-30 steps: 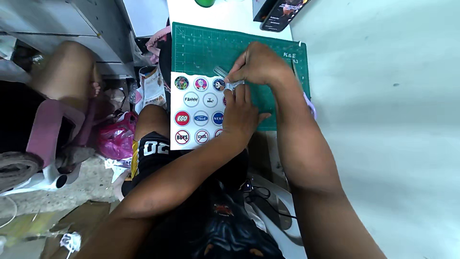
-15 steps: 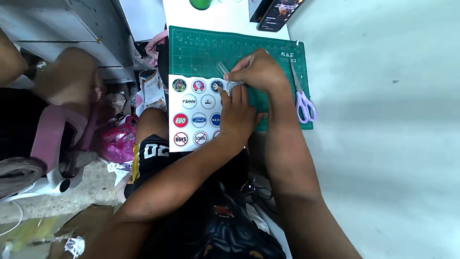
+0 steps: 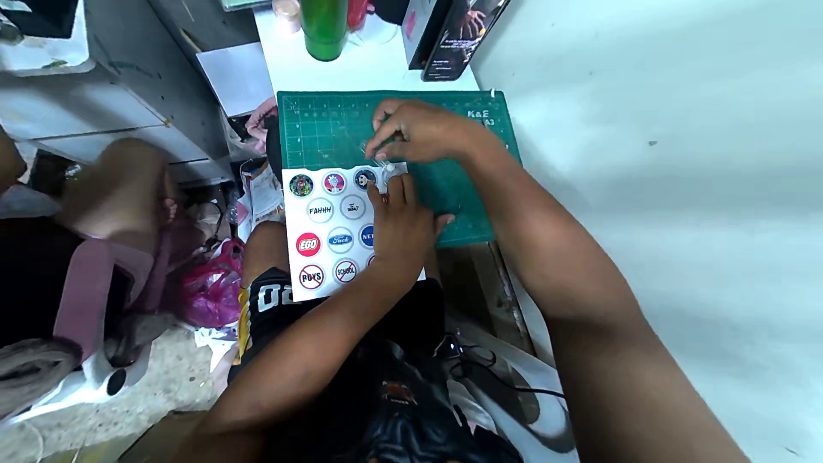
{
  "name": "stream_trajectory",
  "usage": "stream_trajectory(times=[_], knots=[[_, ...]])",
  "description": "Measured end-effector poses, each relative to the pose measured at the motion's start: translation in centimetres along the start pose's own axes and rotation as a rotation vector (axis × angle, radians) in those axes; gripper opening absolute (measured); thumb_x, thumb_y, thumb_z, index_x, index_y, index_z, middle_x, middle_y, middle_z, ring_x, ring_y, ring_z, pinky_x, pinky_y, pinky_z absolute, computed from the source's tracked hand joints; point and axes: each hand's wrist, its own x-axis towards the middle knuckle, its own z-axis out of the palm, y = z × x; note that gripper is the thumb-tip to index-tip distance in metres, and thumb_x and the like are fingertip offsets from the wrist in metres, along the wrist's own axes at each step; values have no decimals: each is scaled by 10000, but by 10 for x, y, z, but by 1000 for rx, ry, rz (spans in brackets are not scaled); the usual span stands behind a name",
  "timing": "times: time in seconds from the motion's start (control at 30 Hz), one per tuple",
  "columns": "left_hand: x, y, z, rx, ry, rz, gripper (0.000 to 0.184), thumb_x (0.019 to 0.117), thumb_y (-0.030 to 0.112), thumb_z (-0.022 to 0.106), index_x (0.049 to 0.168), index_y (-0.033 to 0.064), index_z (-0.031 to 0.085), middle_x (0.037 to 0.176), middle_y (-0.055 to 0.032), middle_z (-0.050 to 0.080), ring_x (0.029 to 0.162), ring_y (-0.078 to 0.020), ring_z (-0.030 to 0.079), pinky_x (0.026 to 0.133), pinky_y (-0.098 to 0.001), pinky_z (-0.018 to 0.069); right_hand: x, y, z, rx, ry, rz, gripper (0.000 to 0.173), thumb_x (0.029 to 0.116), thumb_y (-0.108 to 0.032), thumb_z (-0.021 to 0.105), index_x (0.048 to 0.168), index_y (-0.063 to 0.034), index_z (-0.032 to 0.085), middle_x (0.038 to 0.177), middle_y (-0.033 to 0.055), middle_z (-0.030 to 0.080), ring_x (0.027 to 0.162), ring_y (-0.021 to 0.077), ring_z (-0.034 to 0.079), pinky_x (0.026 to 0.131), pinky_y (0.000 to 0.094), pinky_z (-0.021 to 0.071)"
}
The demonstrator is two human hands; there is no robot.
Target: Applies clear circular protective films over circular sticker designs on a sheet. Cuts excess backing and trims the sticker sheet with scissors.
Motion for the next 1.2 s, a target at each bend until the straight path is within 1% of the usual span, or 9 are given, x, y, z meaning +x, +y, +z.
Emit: stream_trajectory(times=[0.03,0.2,0.3,0.37,0.43,0.57,0.77,1.03,1.2], knots=[[0,0,0,4,6,1,765,990,701,419,1012,7,738,1361,-232,568,1275,-412,534,1067,-699,337,0,3,2,2,1,1,183,981,-270,689,1124,-252,801,1188,89,620,994,203,629,859,442,557],[-1,-1,4,27,43,-6,805,980,719,411,1090,-15,722,1320,-229,585,1225,-405,558,1052,-687,348,3,6,14,-26,80,-39,203,986,-366,660,1080,-260,806,1127,66,606,988,189,621,823,416,562],[-1,-1,5,46,35,-15,849,985,724,385,1223,-36,677,1335,-223,581,1239,-407,549,1050,-684,349,3,9,20,15,100,-56,175,960,-365,706,1007,-223,797,1105,59,592,957,176,607,792,383,553],[-2,-2,3,80,-4,-38,910,978,747,357,1372,-37,599,1439,-222,555,1318,-414,522,1055,-693,344,4,9,21,34,89,-43,167,959,-357,711,1008,-220,792,1106,49,602,1000,184,609,829,404,552],[-5,-2,2,99,-20,-61,949,957,776,368,1461,-10,535,1485,-232,530,1380,-432,477,1063,-694,339,4,10,19,29,56,-29,172,971,-367,695,1023,-227,781,1089,32,615,1024,184,611,859,426,543],[-8,-6,3,85,-36,-123,939,914,818,404,1515,103,506,1481,-277,487,1380,-475,435,1045,-686,337,6,14,19,30,28,-36,177,974,-381,690,1046,-241,770,1128,12,641,1054,174,630,883,440,553],[-8,-5,3,123,-50,-98,966,934,816,343,1541,74,465,1496,-264,493,1381,-460,451,1075,-714,294,11,13,19,64,20,-20,275,963,-323,715,1220,-225,708,1087,51,664,1008,227,645,887,507,545],[-6,-6,2,209,-59,-25,974,966,799,248,1490,23,515,1447,-233,552,1330,-407,523,1077,-726,277,7,5,20,153,38,110,171,971,-204,654,1133,-197,710,856,-7,636,768,169,605,703,449,524],[-5,-7,0,213,-57,-10,961,971,790,261,1467,14,536,1400,-235,557,1274,-406,530,1030,-685,319,-2,7,21,128,104,251,158,977,-259,628,1089,-196,719,910,16,669,848,193,639,763,479,531]])
